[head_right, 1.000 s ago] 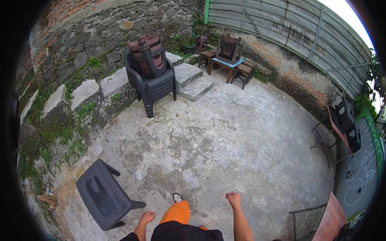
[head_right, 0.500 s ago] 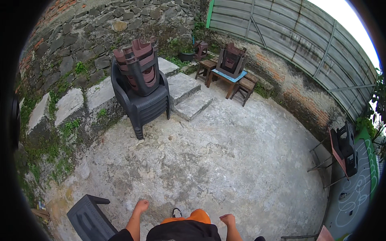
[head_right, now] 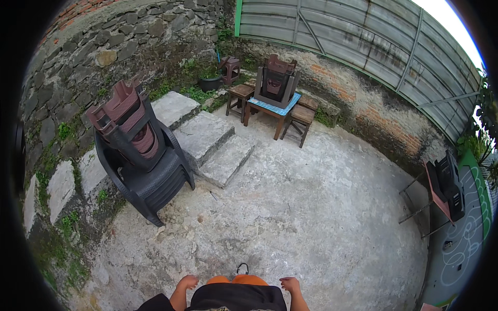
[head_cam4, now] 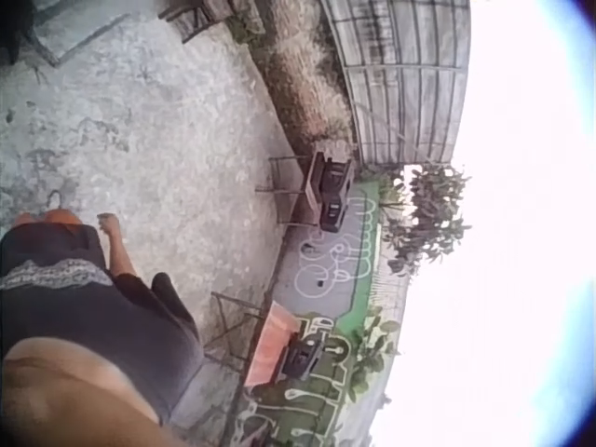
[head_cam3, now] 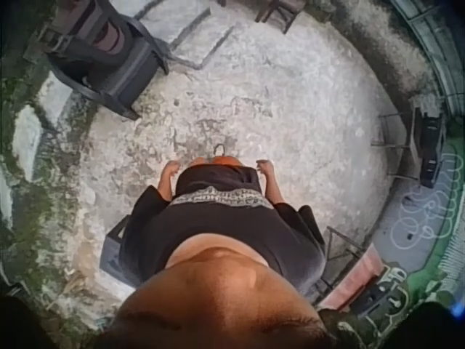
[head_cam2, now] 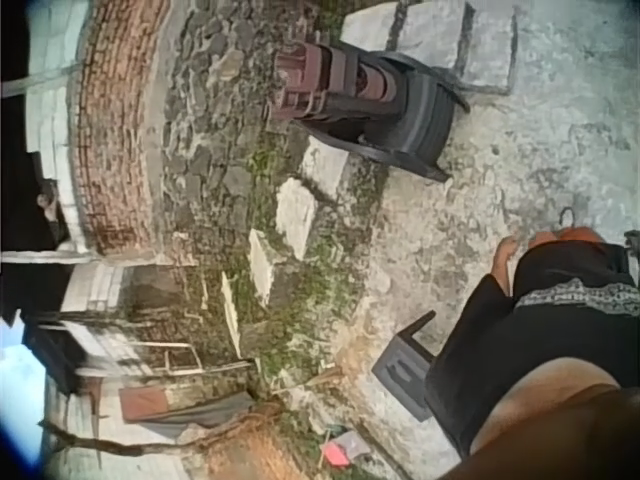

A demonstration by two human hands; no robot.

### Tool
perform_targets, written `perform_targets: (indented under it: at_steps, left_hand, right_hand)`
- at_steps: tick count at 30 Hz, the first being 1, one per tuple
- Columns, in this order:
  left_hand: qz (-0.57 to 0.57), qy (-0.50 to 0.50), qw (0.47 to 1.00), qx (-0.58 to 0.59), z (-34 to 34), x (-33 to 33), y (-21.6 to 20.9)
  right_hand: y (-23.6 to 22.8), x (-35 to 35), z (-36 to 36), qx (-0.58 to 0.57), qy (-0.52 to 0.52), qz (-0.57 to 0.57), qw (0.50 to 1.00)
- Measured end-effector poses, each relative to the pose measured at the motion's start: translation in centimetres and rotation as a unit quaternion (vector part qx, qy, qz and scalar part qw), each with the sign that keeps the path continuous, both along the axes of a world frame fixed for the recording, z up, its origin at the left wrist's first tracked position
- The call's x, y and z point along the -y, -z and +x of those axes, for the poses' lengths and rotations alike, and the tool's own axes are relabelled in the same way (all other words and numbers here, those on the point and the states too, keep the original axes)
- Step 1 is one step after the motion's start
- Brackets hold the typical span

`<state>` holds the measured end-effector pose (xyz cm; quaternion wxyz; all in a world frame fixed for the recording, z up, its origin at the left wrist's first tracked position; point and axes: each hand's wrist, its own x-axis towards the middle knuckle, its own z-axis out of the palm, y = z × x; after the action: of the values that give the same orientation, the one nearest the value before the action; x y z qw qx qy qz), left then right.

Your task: Assembling plastic furniture and sweeping the patio floor.

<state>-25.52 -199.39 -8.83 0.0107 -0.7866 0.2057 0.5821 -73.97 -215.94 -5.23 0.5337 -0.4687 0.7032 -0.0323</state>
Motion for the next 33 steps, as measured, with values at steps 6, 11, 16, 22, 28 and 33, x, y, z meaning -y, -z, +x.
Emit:
perform_targets:
  at_steps: [6,11,16,22,28,33]
  left_hand:
    - [0.009,-0.052,0.995,-0.082,4.6,11.4,1.3]
    - [-0.042,-0.029,0.998,-0.036,9.2,28.3,3.1]
    - [-0.141,0.032,0.989,0.015,13.7,47.9,2.1]
    - [-0.250,0.067,0.963,0.072,17.5,72.3,-1.4]
    - [-0.274,0.112,0.951,0.092,17.4,91.2,0.7]
    - [-0.163,0.088,0.982,0.036,14.5,103.2,1.5]
  right_hand:
    - [-3.2,18.9,4.1,-0.079,-0.050,-0.129,0.987]
    - [-2.1,33.9,8.8,0.010,0.033,-0.099,0.994]
    - [-1.0,44.0,11.1,-0.035,0.028,0.024,0.999]
    - [-0.4,55.5,11.1,-0.009,0.175,-0.007,0.984]
    - [3.4,71.9,10.3,-0.087,0.198,-0.032,0.976]
    - [0.8,90.5,8.7,0.058,0.299,-0.004,0.952]
